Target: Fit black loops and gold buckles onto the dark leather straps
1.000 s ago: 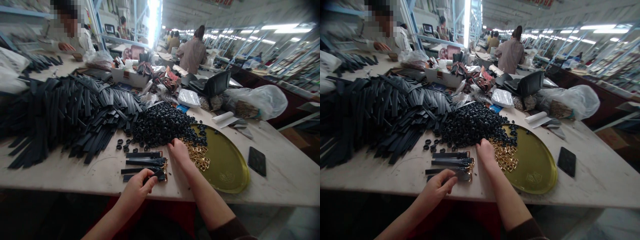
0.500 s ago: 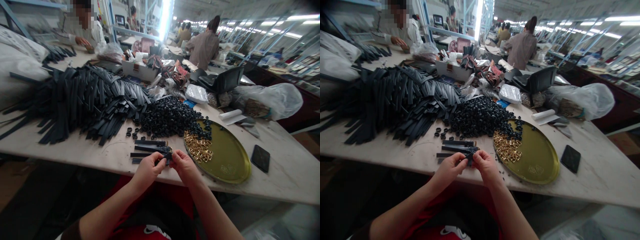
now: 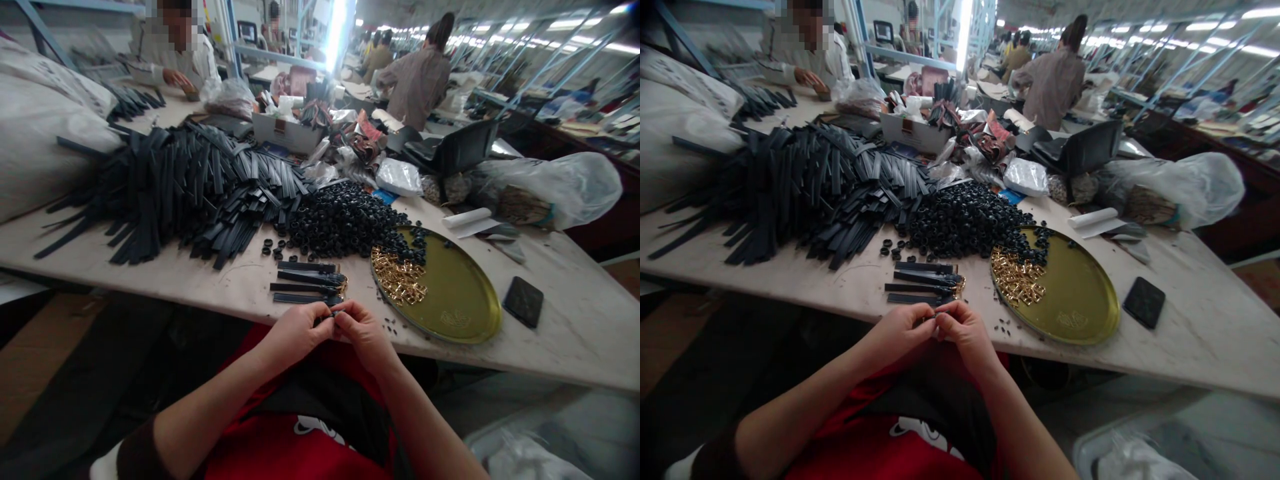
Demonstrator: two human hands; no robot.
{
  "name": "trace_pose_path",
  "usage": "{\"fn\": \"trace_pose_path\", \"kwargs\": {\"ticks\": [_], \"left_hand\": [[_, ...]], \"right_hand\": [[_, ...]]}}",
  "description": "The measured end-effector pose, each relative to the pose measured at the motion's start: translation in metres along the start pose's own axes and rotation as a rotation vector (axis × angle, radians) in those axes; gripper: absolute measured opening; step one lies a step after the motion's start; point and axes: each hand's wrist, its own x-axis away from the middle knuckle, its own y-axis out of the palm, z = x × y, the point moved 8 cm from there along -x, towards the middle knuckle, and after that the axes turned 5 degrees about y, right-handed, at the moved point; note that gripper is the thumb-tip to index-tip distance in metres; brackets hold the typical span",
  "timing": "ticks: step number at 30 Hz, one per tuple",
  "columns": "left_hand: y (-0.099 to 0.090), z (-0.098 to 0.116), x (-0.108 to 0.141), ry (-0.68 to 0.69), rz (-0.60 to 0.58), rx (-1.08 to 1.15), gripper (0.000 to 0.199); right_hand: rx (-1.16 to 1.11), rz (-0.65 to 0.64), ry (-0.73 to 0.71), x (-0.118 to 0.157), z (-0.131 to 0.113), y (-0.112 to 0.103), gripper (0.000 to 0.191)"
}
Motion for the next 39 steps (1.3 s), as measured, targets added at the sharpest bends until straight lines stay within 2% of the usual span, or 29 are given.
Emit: {"fn": "trace_pose_path", "kwargs": {"ticks": [4, 7, 12, 14, 17, 22, 24, 28, 32, 35, 39], "left_hand": [[0.005, 0.001, 0.004, 0.011, 0.060, 0.116, 0.021], [0.007, -0.005, 0.006, -0.008, 0.054, 0.219, 0.025], [0.005, -0.025, 0.004, -0.095, 0.080, 0.342, 0.017], [0.003, -0.031, 0.004, -0.128, 0.095, 0.284, 0.021], [-0.005, -0.035, 0.003, -0.148, 0.139, 0.136, 0.025], [-0.012, -0.033, -0.002, -0.165, 0.143, -0.057, 0.023], [-0.012, -0.034, -0.004, -0.174, 0.129, -0.099, 0.022], [-0.008, -0.035, -0.004, -0.188, 0.093, -0.028, 0.021], [0.003, -0.031, -0.001, -0.188, 0.004, 0.352, 0.023], [0.007, -0.028, 0.005, -0.207, -0.020, 0.558, 0.025], [0.011, -0.031, 0.013, -0.255, -0.017, 0.667, 0.024]], "right_hand": [[0.073, 0.149, -0.113, 0.002, -0.008, -0.007, 0.022], [0.122, 0.184, -0.132, 0.004, -0.007, -0.006, 0.024], [0.018, 0.095, -0.073, 0.004, 0.002, 0.001, 0.036], [-0.090, 0.053, -0.019, 0.003, 0.006, 0.001, 0.041], [-0.214, -0.033, 0.113, -0.001, 0.016, 0.003, 0.028], [-0.275, -0.221, 0.309, -0.001, 0.034, 0.016, 0.030], [-0.316, -0.243, 0.337, -0.001, 0.038, 0.017, 0.027], [-0.313, -0.206, 0.299, -0.003, 0.038, 0.012, 0.027], [-0.247, -0.137, 0.209, -0.004, 0.030, 0.008, 0.028], [-0.131, -0.016, 0.098, -0.002, 0.019, 0.002, 0.026], [0.257, 0.249, -0.167, 0.011, -0.002, -0.010, 0.022]]}}
